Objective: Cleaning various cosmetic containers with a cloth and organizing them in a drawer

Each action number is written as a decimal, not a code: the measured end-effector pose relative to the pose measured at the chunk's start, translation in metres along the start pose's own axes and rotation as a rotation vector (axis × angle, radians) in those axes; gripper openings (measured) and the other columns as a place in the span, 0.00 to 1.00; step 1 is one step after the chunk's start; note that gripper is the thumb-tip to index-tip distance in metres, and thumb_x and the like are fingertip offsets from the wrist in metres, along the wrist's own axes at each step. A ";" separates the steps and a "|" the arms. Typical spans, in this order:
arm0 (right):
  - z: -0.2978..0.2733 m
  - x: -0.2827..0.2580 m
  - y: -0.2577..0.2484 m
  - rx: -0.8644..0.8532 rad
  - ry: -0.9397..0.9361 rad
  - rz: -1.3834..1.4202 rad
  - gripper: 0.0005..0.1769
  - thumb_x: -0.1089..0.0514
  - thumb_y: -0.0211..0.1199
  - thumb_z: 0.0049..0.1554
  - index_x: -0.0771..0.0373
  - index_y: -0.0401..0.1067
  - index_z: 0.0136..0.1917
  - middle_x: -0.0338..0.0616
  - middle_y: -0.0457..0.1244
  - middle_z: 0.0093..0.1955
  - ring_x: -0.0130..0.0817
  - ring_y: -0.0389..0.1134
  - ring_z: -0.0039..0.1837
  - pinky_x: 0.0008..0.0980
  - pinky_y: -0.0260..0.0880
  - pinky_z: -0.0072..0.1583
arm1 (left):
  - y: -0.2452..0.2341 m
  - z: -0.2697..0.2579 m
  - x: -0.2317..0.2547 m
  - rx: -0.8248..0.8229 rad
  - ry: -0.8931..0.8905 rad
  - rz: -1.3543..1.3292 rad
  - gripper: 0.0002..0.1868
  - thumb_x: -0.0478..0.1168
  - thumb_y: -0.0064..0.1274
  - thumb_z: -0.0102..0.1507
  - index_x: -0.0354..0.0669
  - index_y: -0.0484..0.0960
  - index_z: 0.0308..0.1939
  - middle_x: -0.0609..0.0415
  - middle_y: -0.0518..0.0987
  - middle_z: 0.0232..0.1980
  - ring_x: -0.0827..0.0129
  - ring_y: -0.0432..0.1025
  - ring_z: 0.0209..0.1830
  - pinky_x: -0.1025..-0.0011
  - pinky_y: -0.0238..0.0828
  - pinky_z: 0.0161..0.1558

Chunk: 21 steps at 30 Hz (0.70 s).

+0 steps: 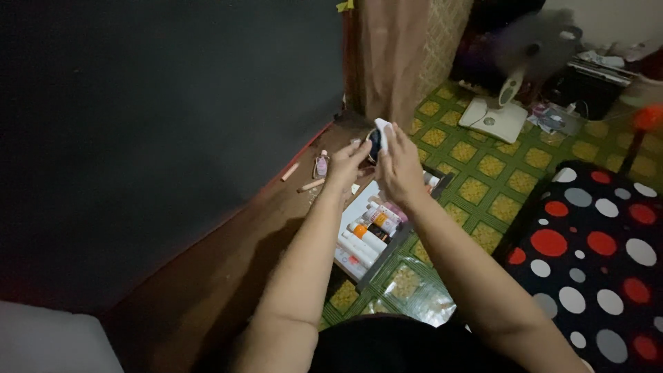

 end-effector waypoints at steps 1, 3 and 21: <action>-0.006 -0.002 -0.002 -0.001 0.003 -0.001 0.30 0.57 0.53 0.66 0.69 0.58 0.78 0.65 0.54 0.78 0.61 0.56 0.76 0.50 0.56 0.74 | -0.001 -0.001 -0.004 -0.001 -0.003 -0.001 0.18 0.49 0.57 0.66 0.40 0.84 0.52 0.55 0.84 0.43 0.73 0.79 0.37 0.73 0.79 0.37; -0.009 -0.007 -0.002 -0.126 -0.088 -0.028 0.34 0.59 0.52 0.61 0.65 0.56 0.80 0.58 0.47 0.84 0.62 0.44 0.83 0.54 0.43 0.80 | -0.004 0.003 -0.005 0.001 -0.025 -0.044 0.18 0.50 0.56 0.67 0.41 0.84 0.52 0.57 0.83 0.43 0.76 0.77 0.38 0.73 0.77 0.38; 0.016 0.026 -0.008 -0.180 0.610 1.013 0.49 0.67 0.70 0.51 0.61 0.51 0.80 0.50 0.59 0.73 0.35 0.64 0.69 0.33 0.68 0.67 | -0.004 -0.006 -0.004 -0.070 -0.060 -0.025 0.20 0.48 0.53 0.68 0.38 0.82 0.57 0.52 0.83 0.45 0.68 0.78 0.42 0.69 0.79 0.41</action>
Point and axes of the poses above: each hand's wrist, its own z-axis towards the middle knuckle, its own y-axis out of the palm, x = y × z, the point moved 1 cm from there along z, towards the middle knuckle
